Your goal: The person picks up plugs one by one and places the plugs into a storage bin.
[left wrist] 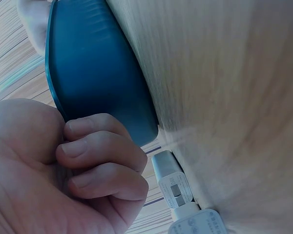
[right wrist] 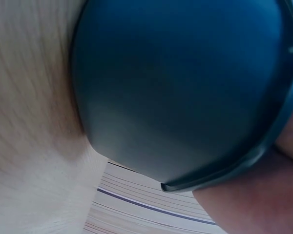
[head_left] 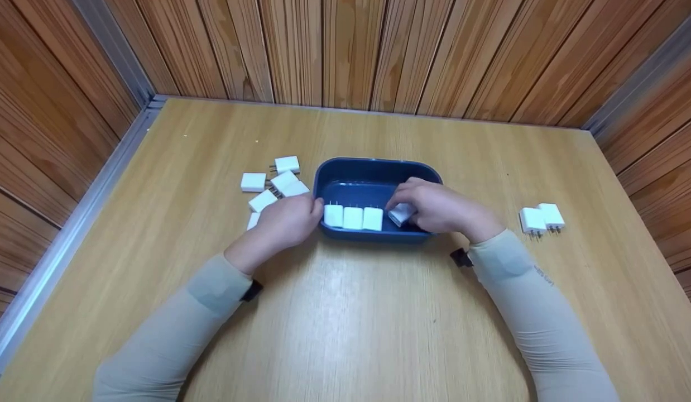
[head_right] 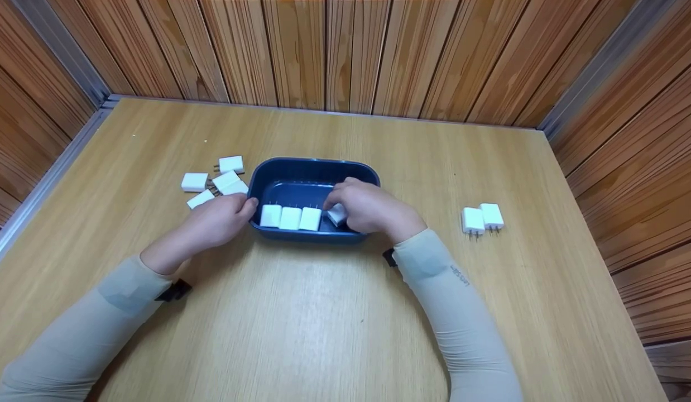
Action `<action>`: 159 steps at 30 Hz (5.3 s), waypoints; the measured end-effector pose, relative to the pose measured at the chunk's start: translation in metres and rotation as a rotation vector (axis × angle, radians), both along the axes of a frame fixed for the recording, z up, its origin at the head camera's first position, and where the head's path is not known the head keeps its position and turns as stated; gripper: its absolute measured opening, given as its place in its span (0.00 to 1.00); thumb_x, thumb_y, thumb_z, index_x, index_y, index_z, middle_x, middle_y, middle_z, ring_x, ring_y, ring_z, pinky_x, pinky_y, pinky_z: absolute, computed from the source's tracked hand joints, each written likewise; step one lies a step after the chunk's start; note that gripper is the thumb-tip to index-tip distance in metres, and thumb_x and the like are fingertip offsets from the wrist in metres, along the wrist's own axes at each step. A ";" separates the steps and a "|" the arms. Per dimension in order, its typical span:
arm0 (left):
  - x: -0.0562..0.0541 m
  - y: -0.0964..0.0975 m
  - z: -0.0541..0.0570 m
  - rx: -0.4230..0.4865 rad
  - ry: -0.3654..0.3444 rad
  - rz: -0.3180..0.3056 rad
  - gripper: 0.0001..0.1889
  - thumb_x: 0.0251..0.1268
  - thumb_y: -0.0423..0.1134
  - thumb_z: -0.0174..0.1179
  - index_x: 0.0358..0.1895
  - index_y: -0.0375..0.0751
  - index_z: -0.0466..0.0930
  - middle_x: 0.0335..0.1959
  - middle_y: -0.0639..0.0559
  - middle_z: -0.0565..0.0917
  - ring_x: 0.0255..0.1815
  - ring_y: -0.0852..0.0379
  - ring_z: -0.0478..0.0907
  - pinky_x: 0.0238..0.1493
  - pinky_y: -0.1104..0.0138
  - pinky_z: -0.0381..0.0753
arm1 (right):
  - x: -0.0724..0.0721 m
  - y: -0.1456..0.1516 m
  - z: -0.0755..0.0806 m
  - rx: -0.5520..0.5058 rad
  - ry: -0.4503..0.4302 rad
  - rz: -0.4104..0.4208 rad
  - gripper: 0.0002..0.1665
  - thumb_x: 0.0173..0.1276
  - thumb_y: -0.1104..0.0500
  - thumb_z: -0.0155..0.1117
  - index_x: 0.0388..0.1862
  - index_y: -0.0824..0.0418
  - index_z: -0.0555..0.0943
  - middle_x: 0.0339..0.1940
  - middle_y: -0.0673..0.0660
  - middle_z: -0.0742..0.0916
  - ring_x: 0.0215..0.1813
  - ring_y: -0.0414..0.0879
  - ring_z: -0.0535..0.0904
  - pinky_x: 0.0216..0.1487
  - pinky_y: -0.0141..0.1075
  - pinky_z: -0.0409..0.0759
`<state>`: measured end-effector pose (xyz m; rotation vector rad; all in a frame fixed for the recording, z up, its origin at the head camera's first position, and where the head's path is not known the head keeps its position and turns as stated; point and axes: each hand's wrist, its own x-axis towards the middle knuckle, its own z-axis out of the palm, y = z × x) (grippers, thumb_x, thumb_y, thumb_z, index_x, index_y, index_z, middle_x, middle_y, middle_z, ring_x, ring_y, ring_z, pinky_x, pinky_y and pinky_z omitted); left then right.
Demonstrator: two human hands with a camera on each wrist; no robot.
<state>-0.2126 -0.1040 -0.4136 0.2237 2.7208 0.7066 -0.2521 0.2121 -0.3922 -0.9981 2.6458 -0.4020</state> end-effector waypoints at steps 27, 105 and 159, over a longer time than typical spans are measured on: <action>0.000 0.001 0.001 -0.011 -0.001 0.012 0.26 0.94 0.54 0.40 0.59 0.39 0.84 0.33 0.45 0.79 0.33 0.47 0.79 0.38 0.56 0.75 | 0.002 -0.003 0.000 -0.001 -0.005 0.033 0.28 0.72 0.77 0.62 0.61 0.55 0.92 0.65 0.56 0.86 0.71 0.57 0.77 0.75 0.60 0.76; 0.000 0.000 -0.001 -0.001 0.010 -0.003 0.27 0.94 0.54 0.40 0.62 0.38 0.84 0.32 0.45 0.79 0.34 0.47 0.79 0.38 0.56 0.74 | -0.015 0.097 0.032 -0.141 0.173 -0.393 0.24 0.84 0.61 0.65 0.74 0.67 0.80 0.72 0.69 0.82 0.71 0.70 0.78 0.68 0.68 0.77; 0.001 -0.002 -0.002 0.042 -0.012 0.001 0.29 0.94 0.56 0.40 0.69 0.38 0.82 0.34 0.45 0.80 0.35 0.47 0.80 0.40 0.56 0.76 | 0.007 0.223 0.041 0.152 -0.276 -0.674 0.35 0.81 0.53 0.68 0.74 0.77 0.74 0.70 0.85 0.76 0.64 0.80 0.72 0.64 0.79 0.70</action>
